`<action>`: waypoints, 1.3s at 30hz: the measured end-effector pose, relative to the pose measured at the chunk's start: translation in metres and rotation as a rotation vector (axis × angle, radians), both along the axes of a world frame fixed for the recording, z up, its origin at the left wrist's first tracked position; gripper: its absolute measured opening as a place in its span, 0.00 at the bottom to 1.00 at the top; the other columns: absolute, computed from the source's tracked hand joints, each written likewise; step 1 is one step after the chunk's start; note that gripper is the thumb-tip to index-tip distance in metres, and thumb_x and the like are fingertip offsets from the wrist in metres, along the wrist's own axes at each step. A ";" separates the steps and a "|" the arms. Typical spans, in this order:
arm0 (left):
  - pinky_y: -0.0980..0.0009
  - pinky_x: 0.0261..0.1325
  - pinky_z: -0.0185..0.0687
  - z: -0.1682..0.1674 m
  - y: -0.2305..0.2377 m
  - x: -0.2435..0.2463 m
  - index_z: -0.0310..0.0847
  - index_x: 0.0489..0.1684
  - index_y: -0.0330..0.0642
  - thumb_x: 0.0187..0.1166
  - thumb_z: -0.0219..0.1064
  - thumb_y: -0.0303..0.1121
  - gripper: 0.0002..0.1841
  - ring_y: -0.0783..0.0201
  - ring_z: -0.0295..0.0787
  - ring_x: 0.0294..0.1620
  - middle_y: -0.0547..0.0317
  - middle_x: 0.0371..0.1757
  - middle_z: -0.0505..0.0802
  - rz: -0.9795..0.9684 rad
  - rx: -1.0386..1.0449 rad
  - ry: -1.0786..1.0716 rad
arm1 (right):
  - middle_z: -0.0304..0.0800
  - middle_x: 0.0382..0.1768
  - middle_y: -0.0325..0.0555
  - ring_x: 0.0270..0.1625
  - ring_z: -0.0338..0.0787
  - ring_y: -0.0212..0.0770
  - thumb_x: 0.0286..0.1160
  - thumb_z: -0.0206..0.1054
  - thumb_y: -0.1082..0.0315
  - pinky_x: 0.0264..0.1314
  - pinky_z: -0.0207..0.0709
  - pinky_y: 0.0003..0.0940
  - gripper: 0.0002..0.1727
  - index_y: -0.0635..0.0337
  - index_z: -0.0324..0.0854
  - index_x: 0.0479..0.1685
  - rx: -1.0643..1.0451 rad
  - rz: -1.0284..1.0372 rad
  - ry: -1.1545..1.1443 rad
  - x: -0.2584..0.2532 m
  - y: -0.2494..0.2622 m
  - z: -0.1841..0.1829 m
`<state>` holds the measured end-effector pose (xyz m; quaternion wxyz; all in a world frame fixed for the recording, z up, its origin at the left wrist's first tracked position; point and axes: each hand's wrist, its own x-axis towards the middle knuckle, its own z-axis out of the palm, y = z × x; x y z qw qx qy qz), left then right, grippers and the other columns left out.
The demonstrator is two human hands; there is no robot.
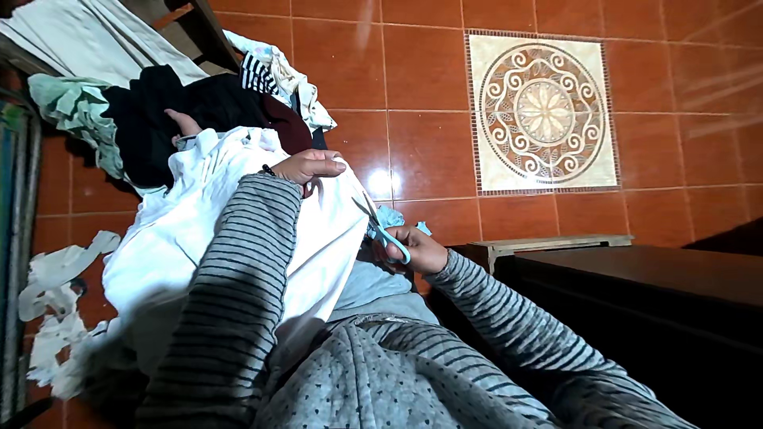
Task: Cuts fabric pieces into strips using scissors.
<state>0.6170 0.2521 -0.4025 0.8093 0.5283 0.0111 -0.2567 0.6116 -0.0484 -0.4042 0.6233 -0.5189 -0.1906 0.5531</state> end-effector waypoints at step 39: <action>0.79 0.36 0.86 0.003 0.000 -0.002 0.84 0.29 0.51 0.88 0.48 0.36 0.19 0.79 0.88 0.28 0.71 0.25 0.92 0.080 0.017 0.027 | 0.87 0.23 0.26 0.17 0.74 0.17 0.70 0.76 0.44 0.16 0.64 0.14 0.18 0.48 0.85 0.28 -0.080 0.111 -0.084 0.048 0.014 0.000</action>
